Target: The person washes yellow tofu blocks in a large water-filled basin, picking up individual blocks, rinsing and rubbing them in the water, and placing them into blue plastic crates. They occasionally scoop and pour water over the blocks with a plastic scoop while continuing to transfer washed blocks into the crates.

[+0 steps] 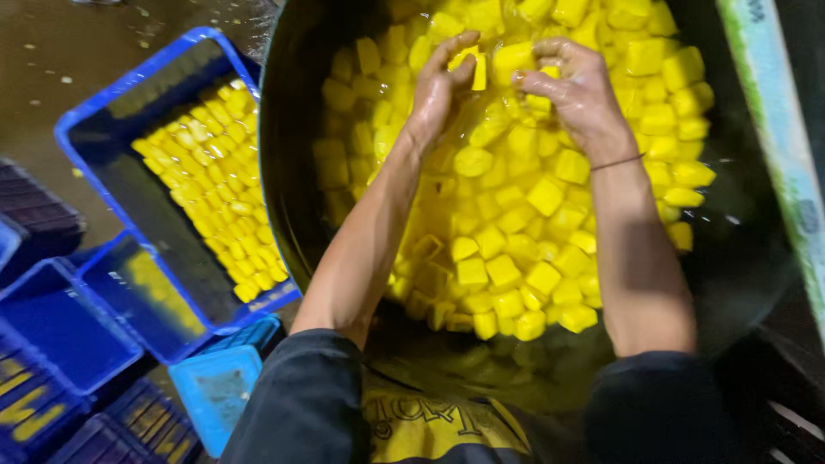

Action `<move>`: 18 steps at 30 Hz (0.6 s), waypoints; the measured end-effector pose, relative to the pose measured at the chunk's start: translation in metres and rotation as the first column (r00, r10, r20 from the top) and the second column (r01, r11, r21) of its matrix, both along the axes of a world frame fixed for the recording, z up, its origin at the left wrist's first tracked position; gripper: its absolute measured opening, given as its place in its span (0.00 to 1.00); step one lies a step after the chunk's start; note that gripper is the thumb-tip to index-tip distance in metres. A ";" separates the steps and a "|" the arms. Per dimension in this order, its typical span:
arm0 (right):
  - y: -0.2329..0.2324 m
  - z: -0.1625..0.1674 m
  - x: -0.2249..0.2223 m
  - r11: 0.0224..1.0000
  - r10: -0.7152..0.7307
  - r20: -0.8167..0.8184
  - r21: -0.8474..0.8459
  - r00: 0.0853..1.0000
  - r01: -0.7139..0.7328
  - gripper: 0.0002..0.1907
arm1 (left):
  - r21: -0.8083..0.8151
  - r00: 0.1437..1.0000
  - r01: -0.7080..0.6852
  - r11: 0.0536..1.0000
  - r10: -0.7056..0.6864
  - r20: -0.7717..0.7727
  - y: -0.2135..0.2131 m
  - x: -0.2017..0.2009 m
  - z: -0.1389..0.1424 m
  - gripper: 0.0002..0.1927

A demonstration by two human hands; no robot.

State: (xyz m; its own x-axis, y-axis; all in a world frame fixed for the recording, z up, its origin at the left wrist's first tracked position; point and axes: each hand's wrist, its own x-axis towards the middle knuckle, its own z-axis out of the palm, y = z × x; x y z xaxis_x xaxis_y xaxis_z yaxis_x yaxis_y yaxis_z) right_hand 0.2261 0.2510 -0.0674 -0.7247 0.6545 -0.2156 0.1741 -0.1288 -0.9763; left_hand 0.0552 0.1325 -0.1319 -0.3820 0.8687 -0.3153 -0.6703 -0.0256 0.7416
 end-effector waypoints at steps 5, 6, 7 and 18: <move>-0.035 0.032 -0.012 0.877 0.061 0.217 0.454 0.974 -0.157 0.20 | 0.225 0.858 -0.262 0.938 0.120 0.499 0.019 0.033 0.013 0.21; -0.040 0.037 -0.017 0.871 0.027 0.234 0.472 0.972 -0.137 0.19 | 0.207 0.840 -0.299 0.931 0.154 0.521 0.020 0.037 0.017 0.21; -0.044 0.042 -0.023 0.863 -0.005 0.247 0.491 0.969 -0.121 0.19 | 0.189 0.820 -0.339 0.922 0.191 0.540 0.022 0.040 0.022 0.20; -0.065 0.025 -0.024 0.752 0.087 0.238 0.621 0.967 -0.220 0.20 | 0.246 0.632 -0.538 0.806 0.193 0.750 0.018 0.006 0.040 0.14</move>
State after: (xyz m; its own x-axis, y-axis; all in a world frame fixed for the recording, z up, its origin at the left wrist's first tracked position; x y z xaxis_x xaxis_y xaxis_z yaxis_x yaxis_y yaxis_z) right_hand 0.2018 0.1863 -0.0419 -0.8184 0.5699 0.0733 0.3183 0.5559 -0.7679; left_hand 0.0616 0.1504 -0.0920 -0.5329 0.8032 -0.2663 -0.8237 -0.5645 -0.0540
